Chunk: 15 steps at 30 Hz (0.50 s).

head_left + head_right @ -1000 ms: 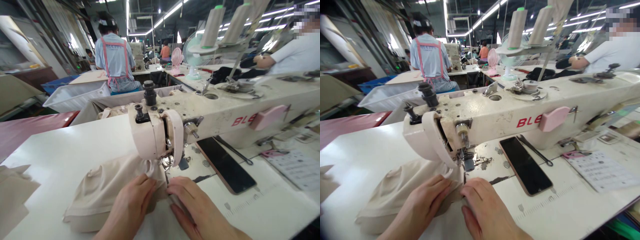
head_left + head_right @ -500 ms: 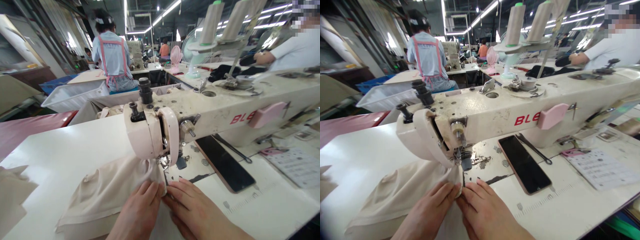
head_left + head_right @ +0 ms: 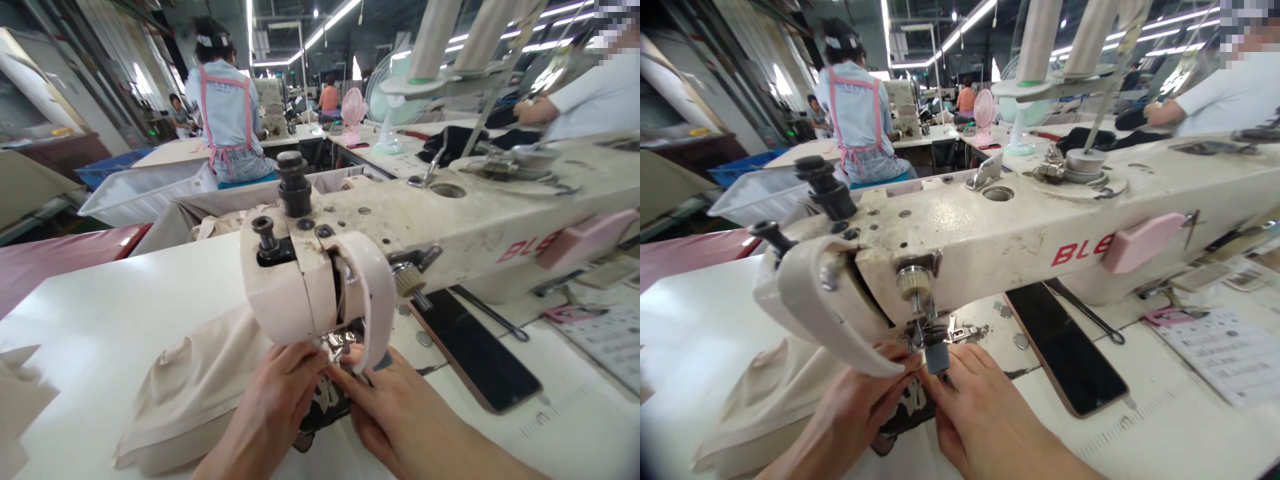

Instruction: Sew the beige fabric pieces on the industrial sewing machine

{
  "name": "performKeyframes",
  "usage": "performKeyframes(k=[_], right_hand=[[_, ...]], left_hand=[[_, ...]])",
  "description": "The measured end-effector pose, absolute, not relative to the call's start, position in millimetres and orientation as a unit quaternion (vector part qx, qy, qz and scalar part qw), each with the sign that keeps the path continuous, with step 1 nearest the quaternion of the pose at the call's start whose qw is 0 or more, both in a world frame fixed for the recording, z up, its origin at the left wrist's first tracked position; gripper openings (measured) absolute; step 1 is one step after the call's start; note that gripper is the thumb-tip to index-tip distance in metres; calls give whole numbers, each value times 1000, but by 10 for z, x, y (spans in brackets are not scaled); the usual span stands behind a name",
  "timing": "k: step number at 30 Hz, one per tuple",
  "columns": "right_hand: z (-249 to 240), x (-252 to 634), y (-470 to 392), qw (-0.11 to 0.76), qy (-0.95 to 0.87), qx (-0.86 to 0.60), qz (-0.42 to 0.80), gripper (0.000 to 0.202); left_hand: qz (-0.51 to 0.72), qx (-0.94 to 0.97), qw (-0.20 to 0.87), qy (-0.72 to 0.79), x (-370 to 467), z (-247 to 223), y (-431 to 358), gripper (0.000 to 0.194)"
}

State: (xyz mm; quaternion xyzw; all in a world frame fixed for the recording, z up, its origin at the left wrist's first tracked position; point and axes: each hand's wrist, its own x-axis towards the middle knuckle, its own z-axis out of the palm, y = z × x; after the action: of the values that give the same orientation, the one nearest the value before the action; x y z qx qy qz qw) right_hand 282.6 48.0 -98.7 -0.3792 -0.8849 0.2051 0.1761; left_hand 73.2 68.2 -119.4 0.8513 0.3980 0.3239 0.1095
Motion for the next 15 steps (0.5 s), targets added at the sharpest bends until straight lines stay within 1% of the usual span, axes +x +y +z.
performKeyframes(k=[4,7,11,15], right_hand=[[-973,2832,466,191,-885,-378,194,60],[-964,2831,460,193,-884,-378,194,61],[-979,2817,454,193,-881,-384,196,62],[-1014,2817,449,206,-880,-377,200,62]], left_hand=[[302,858,132,395,745,-1041,711,24],[337,840,148,399,754,-1081,702,21],[370,831,125,396,779,-1162,688,22],[340,846,114,394,815,-1086,682,17]])
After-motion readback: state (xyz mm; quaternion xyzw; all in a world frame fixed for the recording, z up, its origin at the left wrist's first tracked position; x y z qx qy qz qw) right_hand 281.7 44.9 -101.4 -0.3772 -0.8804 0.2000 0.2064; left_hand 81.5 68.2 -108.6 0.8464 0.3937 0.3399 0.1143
